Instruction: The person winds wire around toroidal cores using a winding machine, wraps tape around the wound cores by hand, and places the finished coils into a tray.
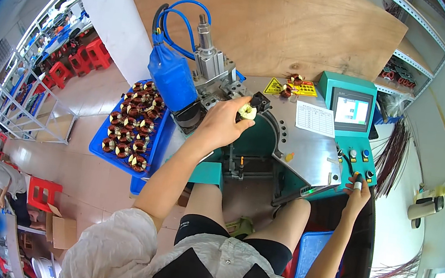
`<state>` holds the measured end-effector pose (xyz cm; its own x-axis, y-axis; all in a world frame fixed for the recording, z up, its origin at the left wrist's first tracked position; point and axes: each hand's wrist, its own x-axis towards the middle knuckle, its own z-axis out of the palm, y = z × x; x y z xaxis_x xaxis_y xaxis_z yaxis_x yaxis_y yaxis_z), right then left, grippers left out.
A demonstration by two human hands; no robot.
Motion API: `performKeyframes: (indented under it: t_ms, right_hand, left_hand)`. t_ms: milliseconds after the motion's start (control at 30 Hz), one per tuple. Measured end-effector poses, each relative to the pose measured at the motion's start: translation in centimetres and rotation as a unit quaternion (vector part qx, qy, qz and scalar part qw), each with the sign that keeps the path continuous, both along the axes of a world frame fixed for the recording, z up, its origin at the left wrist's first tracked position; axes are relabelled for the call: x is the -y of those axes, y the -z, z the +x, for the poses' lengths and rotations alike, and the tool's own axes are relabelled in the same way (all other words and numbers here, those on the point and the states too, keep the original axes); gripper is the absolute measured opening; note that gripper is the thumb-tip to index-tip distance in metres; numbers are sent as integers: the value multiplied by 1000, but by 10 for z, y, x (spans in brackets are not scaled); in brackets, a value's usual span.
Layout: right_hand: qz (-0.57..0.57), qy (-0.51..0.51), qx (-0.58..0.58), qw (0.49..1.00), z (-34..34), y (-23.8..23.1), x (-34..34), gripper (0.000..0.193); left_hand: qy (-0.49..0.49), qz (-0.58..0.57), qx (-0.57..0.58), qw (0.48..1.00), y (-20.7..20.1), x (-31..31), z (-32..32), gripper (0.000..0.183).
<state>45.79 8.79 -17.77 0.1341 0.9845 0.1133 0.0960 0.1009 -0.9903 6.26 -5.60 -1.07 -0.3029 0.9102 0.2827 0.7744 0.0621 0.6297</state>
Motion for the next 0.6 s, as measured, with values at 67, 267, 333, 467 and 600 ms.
performKeyframes:
  t_ms: [67, 267, 333, 467, 600]
  right_hand:
    - [-7, -2, -4, 1000, -4, 2, 5, 23]
    - [2, -14, -6, 1000, -12, 3, 12, 24]
    - [-6, 3, -14, 1000, -15, -4, 16, 26]
    - [-12, 12, -5, 1000, -7, -3, 22, 24]
    - [-20, 18, 0, 1000, 5, 5, 27, 23]
  left_hand:
    - [-6, 2, 3, 1000, -2, 1, 2, 51]
    - [-38, 8, 2, 999, -3, 2, 10, 43]
    - [-46, 18, 0, 999, -1, 2, 11, 41]
    - [-57, 43, -13, 997, 5, 0, 11, 37]
    - [-71, 14, -15, 997, 1, -2, 12, 43]
